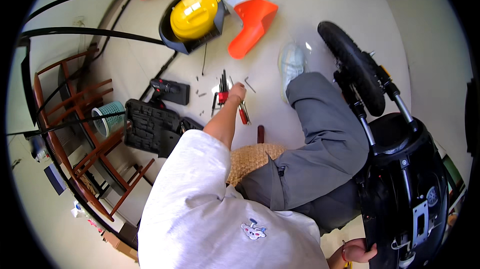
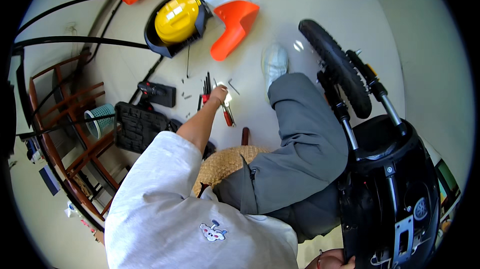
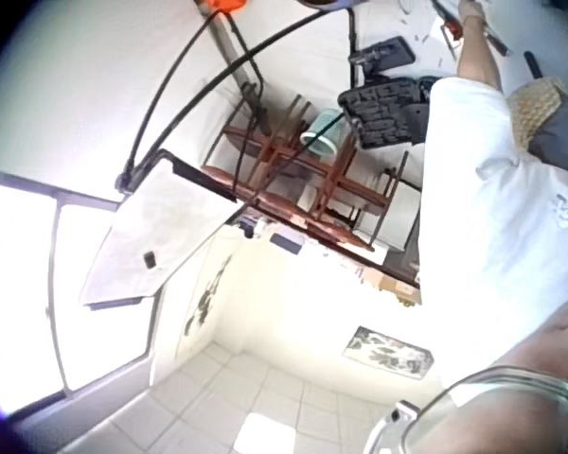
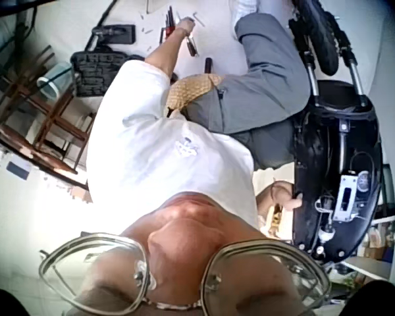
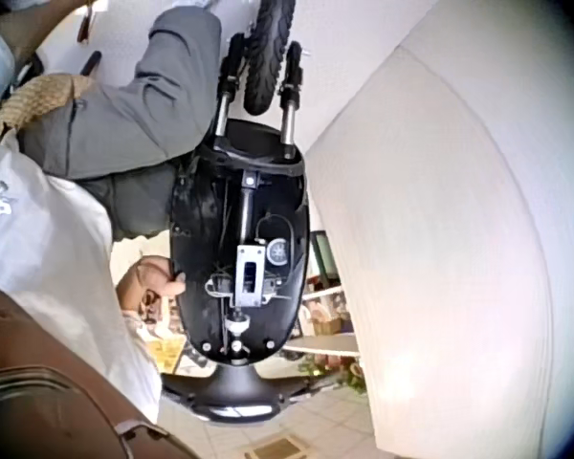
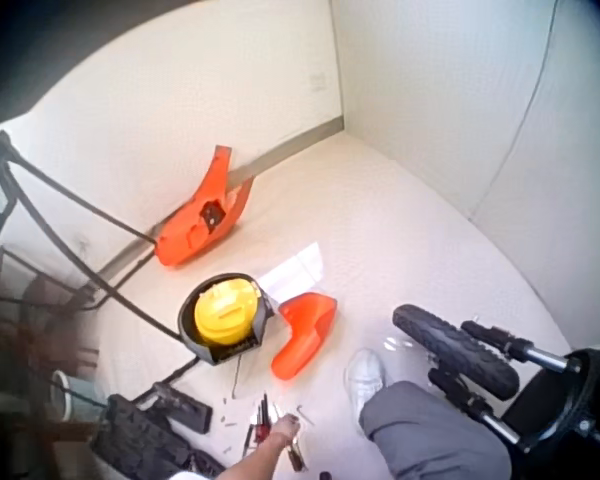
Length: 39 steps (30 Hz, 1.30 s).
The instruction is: The person uses a hex key to tighten screws on the frame of a motorcycle and then positions an orange plastic fairing onto the front of the vehicle.
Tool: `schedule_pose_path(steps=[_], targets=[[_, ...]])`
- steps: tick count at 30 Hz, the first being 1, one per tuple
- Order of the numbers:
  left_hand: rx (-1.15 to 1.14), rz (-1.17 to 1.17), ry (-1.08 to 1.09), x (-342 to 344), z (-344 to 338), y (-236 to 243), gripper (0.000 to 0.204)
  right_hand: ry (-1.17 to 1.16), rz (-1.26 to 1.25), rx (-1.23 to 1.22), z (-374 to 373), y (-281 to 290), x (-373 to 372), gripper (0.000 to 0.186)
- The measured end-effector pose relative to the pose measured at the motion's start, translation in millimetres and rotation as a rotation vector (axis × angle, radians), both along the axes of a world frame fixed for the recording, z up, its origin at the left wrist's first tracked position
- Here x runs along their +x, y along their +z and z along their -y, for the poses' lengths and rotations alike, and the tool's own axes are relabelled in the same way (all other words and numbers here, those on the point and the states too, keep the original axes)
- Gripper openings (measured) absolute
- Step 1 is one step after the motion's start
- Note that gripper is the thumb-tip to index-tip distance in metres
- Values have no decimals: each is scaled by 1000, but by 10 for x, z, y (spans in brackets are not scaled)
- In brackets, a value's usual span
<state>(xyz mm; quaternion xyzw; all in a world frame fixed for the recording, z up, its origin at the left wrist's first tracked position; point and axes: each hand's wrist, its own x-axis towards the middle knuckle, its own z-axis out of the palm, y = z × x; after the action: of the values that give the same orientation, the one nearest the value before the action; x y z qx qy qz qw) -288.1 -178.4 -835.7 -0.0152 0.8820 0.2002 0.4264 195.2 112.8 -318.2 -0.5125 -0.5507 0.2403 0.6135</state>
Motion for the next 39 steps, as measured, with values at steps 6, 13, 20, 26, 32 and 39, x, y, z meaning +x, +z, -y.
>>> schedule_pose_path(steps=[6, 13, 20, 26, 32, 39], targets=[[367, 5, -103, 108, -189, 810, 28, -48, -222, -49, 178, 21, -1319, 25], [712, 313, 526, 615, 55, 1724, 25, 35, -180, -153, 276, 178, -1460, 27], [742, 79, 787, 454, 730, 1758, 17, 16, -217, -184, 305, 168, -1500, 23], [720, -43, 776, -943, 511, 1773, 22, -103, -203, -75, 134, -76, -1352, 22], [423, -594, 459, -3123, 158, 1372, 32, -154, -47, -29, -96, -287, -992, 29], [543, -565, 837, -4897, -533, 916, 45, -236, 177, -73, -421, -572, -1647, 30]])
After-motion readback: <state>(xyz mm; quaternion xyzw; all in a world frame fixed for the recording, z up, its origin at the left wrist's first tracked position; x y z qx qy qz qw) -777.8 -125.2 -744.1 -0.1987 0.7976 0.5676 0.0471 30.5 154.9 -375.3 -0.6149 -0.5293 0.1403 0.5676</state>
